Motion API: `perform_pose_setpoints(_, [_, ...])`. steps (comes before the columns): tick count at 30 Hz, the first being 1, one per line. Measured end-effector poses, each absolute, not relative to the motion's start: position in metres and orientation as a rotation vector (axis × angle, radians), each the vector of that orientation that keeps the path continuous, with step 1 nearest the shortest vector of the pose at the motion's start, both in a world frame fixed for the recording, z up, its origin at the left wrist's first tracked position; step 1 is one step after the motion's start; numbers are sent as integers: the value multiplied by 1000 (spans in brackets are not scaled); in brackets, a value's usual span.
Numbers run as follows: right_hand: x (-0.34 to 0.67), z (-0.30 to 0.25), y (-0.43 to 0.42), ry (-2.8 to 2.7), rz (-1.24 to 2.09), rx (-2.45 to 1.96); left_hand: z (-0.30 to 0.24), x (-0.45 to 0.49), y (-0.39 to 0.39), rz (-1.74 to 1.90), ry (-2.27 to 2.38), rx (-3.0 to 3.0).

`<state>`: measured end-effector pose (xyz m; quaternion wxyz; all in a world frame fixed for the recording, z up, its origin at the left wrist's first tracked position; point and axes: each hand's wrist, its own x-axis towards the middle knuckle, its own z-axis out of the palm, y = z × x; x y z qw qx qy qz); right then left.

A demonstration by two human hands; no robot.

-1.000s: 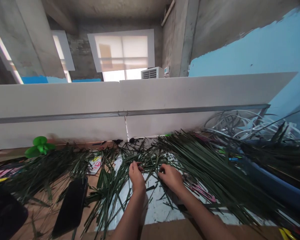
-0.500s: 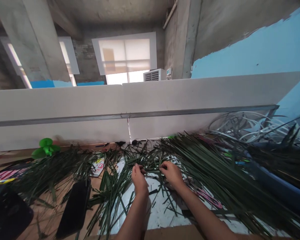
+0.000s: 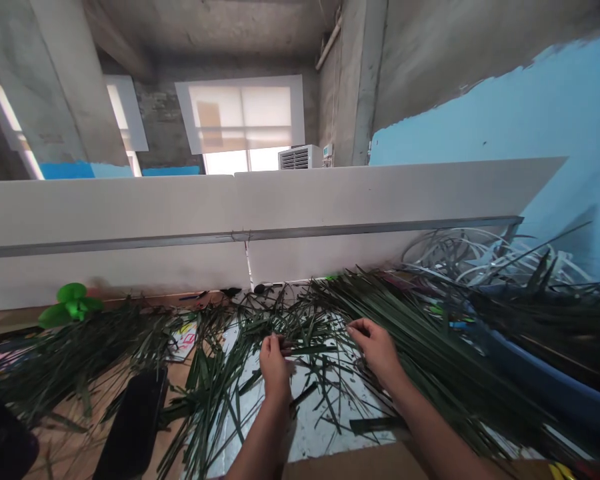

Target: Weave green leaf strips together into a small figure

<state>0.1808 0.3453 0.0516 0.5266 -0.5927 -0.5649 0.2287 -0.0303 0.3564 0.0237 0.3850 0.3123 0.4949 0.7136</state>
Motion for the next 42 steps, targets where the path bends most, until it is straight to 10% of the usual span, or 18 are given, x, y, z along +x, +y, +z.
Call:
perform_pose_setpoints(14, [143,7,340,-1579,733,-1284,37,30,291,1324,1138,1779])
perform_pose_setpoints(42, [148,44,333,-962,958,-1145,33,-3,339,1521,1056,1305])
